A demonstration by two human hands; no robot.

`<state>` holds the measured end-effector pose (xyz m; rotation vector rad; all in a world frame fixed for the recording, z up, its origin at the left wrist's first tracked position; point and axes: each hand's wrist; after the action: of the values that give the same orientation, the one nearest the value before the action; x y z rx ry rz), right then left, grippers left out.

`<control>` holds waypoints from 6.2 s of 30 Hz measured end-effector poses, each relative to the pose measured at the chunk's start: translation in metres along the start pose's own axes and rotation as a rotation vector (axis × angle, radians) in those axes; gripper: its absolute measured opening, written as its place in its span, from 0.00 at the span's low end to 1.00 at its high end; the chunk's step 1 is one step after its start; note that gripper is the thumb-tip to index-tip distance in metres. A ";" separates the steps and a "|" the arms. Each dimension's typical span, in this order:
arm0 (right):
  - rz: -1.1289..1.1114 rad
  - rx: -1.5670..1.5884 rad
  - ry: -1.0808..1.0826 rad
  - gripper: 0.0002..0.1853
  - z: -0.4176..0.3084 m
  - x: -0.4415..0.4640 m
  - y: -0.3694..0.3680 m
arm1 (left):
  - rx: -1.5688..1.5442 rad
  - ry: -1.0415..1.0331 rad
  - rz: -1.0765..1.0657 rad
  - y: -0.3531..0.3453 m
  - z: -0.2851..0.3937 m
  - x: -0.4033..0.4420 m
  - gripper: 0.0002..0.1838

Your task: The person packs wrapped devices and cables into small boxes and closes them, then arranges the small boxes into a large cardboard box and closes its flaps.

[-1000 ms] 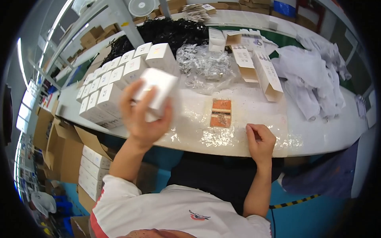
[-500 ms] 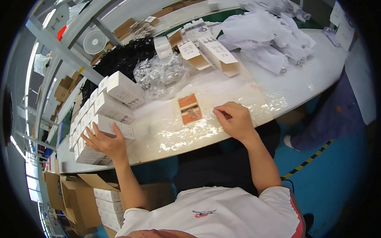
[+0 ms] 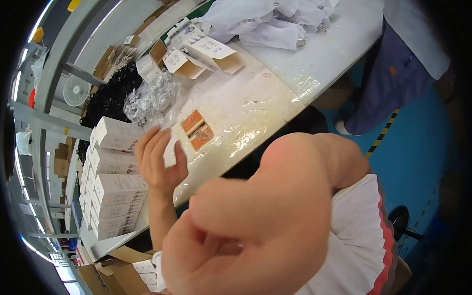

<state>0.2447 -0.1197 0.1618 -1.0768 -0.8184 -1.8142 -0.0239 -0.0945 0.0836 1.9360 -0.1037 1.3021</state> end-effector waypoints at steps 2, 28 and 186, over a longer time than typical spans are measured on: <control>0.064 0.020 0.162 0.07 0.002 0.000 -0.015 | -0.151 -0.046 0.007 -0.027 -0.010 0.013 0.18; -0.076 -0.052 -0.902 0.09 0.157 -0.051 -0.125 | -0.432 0.475 0.291 -0.073 -0.035 -0.023 0.18; 0.119 0.191 -0.597 0.17 0.014 -0.114 -0.089 | -1.294 0.659 -0.106 -0.056 -0.065 -0.145 0.56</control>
<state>0.1996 -0.0320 0.0544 -1.5276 -1.2159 -1.2876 -0.1149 -0.0634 -0.0553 0.3990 -0.3862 1.2298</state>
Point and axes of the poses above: each hand's wrist, its own x-axis towards the middle knuckle, its own y-axis out of the back of the hand, z = x × y, and after that the axes turned 3 degrees about z, right-handed
